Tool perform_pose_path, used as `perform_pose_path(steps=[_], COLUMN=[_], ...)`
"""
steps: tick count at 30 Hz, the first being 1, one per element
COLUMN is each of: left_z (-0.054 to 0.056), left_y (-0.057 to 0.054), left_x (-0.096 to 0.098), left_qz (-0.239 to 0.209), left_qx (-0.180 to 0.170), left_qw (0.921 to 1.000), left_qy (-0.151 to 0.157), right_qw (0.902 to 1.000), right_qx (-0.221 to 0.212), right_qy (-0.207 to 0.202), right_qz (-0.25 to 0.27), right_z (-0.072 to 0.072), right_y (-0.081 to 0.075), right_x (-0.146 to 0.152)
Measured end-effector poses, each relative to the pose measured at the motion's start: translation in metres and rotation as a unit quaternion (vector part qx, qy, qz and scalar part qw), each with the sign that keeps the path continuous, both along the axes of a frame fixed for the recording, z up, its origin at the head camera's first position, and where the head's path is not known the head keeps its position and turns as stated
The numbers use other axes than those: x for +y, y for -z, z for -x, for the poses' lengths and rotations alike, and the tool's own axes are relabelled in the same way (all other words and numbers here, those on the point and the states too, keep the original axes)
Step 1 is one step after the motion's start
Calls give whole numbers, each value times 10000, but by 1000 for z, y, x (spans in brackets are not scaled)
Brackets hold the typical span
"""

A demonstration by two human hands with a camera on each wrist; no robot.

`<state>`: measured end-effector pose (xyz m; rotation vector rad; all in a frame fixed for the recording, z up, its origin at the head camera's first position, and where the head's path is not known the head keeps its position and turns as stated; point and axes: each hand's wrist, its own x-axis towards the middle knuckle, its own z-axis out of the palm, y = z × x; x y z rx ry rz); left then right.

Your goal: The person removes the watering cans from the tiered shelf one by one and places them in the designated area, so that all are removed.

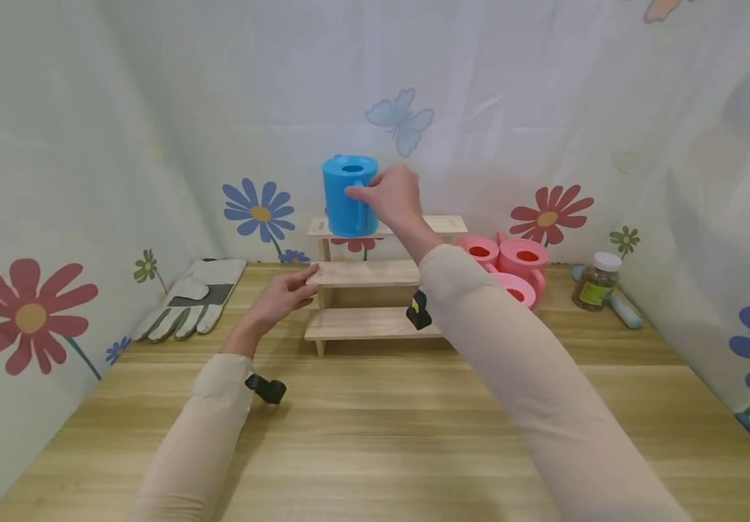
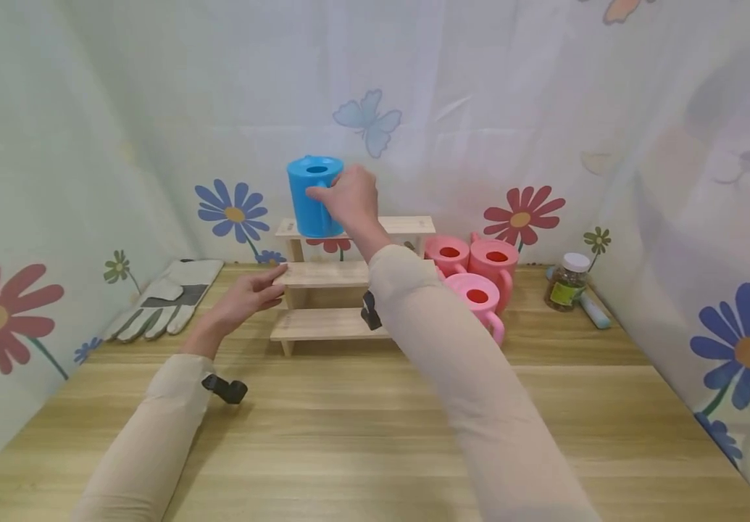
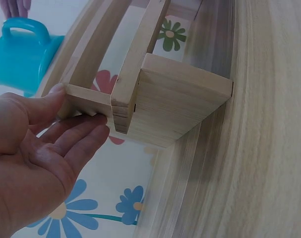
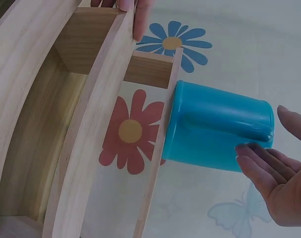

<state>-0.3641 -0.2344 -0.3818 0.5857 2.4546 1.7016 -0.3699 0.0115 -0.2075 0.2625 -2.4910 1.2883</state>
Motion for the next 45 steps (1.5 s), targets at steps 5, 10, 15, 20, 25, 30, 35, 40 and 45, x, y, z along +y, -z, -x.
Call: perform_pose_path(steps=[5,10,15,20,25,30,35,40,45], left_z=[1,1,0,1,2,3,2,3,4], left_y=[1,2,3,6,6,2,-1,1,1], left_x=[-2,-1,-1,0,0,0,-1,-1,-1], left_qz=[54,81,40,24,-30,-32,-21,-70,-22], left_qx=[40,45,61,35,29,10,20,40,-22], left_qw=[9999,9999,10000,10000,10000,10000,10000,10000,9999], left_qy=[-82,-129,-67,-59,-12,67,30,-34,-146], right_qw=[9997,9980,9949,9933,9929,9888,9889,9904,9899], right_qx=[190,128,147,138,-26,-167,104,420,497], right_qy=[-141,-231,-82,114,351,306,-25,-203,-52], right_qz=[42,580,996,1140,1139,1453,1481,1302,1326], right_z=[8,11,12,15,15,8,-5,-23,-46], right_y=[5,14,20,23,20,15,16,26,35], right_x=[-11,-9,-4,1,6,16,40,72,103])
